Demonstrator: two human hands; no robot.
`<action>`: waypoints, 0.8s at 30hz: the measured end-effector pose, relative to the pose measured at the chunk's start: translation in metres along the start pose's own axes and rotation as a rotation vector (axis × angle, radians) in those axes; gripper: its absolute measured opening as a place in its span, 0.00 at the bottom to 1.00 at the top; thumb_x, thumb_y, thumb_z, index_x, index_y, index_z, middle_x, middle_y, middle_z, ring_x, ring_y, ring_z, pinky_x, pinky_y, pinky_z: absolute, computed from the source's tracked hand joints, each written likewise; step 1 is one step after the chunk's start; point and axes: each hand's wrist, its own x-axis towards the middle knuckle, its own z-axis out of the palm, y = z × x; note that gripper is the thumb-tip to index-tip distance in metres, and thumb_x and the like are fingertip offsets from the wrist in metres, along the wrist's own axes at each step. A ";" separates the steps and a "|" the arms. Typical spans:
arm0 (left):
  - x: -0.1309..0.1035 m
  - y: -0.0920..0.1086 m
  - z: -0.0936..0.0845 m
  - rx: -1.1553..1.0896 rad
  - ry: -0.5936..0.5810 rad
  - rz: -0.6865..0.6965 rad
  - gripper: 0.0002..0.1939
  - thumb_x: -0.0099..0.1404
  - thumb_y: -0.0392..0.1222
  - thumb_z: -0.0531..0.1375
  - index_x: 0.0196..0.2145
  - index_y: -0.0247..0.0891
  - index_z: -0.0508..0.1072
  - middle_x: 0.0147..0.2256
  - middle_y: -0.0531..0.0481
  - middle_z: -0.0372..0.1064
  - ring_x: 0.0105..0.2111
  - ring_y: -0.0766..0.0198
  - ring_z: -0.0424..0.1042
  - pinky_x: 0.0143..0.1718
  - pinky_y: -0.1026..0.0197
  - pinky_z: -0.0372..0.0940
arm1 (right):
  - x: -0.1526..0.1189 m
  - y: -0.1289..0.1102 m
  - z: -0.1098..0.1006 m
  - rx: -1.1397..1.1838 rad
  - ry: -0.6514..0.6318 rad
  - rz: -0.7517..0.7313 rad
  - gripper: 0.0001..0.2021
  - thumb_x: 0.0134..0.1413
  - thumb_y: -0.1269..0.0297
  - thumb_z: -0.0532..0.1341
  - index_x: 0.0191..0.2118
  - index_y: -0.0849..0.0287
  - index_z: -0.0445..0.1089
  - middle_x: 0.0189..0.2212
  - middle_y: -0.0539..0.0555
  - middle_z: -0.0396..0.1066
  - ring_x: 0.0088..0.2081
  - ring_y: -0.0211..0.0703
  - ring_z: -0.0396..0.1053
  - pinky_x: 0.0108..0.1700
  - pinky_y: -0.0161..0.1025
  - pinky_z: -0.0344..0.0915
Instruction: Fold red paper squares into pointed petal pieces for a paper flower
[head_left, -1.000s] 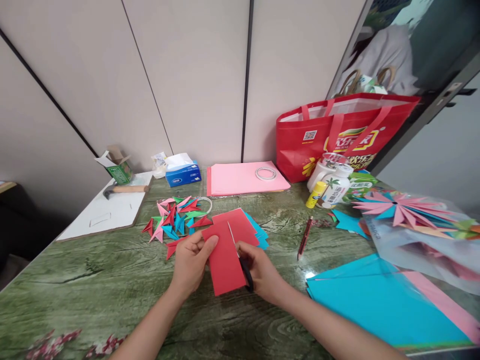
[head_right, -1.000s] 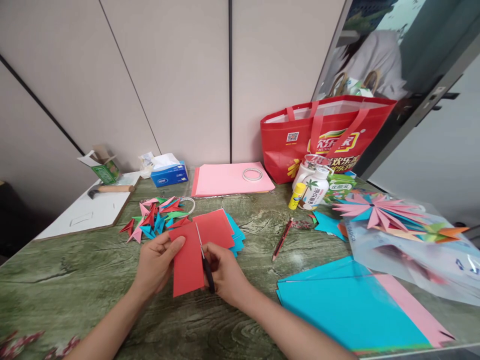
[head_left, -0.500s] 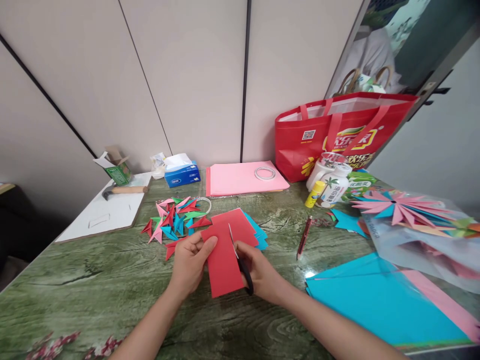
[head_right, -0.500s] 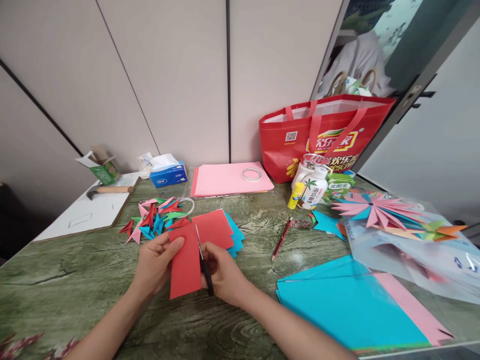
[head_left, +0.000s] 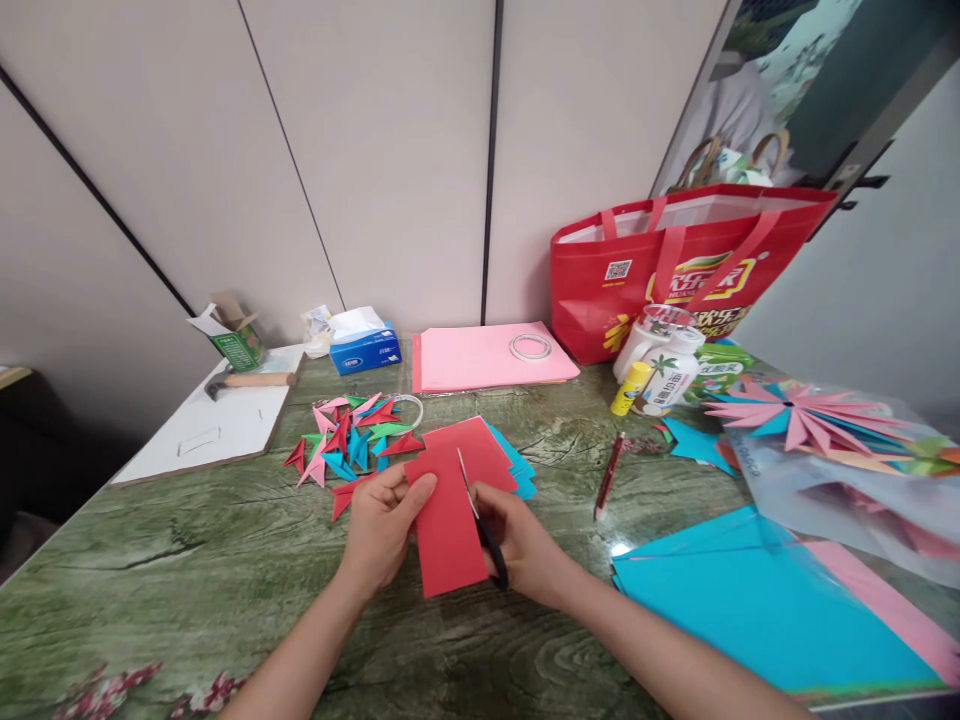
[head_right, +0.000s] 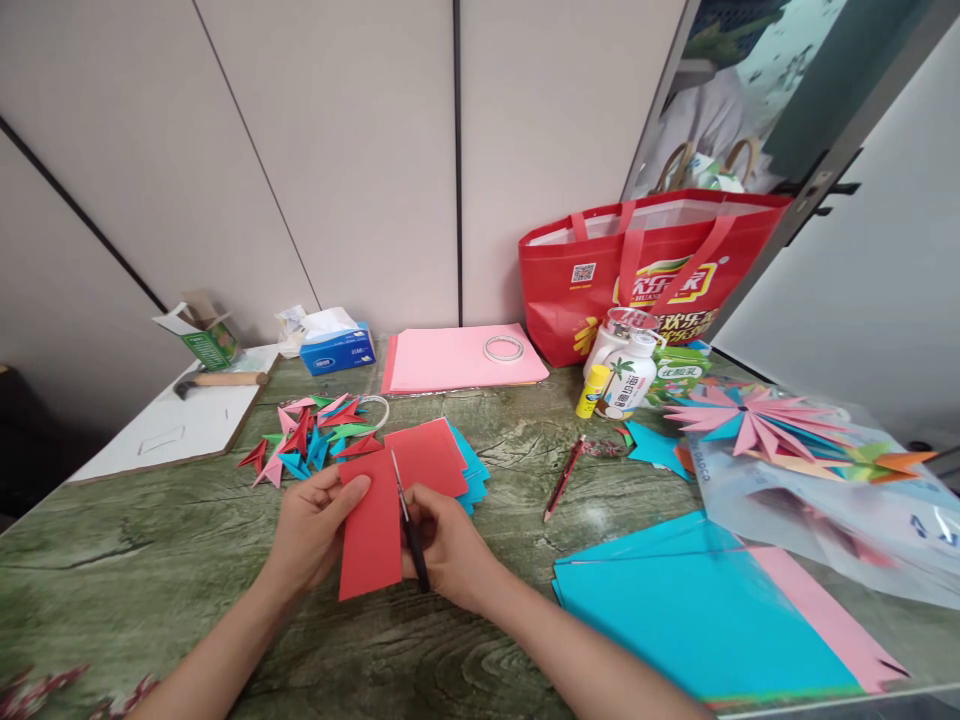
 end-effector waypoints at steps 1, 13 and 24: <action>0.000 0.000 0.000 0.004 -0.002 -0.002 0.09 0.52 0.40 0.63 0.31 0.34 0.71 0.19 0.53 0.71 0.16 0.68 0.68 0.16 0.68 0.63 | 0.000 0.001 0.000 0.000 0.003 -0.001 0.20 0.26 0.63 0.71 0.24 0.60 0.58 0.21 0.44 0.55 0.25 0.33 0.53 0.29 0.31 0.58; 0.000 0.000 0.001 0.026 0.004 -0.014 0.10 0.51 0.41 0.63 0.30 0.34 0.72 0.18 0.53 0.71 0.14 0.70 0.66 0.17 0.68 0.63 | 0.001 0.008 0.001 -0.036 0.053 0.006 0.20 0.26 0.57 0.70 0.24 0.60 0.61 0.18 0.44 0.59 0.25 0.35 0.59 0.32 0.35 0.63; -0.001 0.002 0.002 0.010 0.004 -0.026 0.11 0.50 0.42 0.64 0.30 0.33 0.72 0.19 0.52 0.72 0.17 0.67 0.69 0.20 0.66 0.66 | 0.000 0.012 -0.002 -0.107 0.070 0.034 0.14 0.32 0.62 0.67 0.23 0.58 0.60 0.14 0.43 0.54 0.21 0.35 0.59 0.25 0.33 0.61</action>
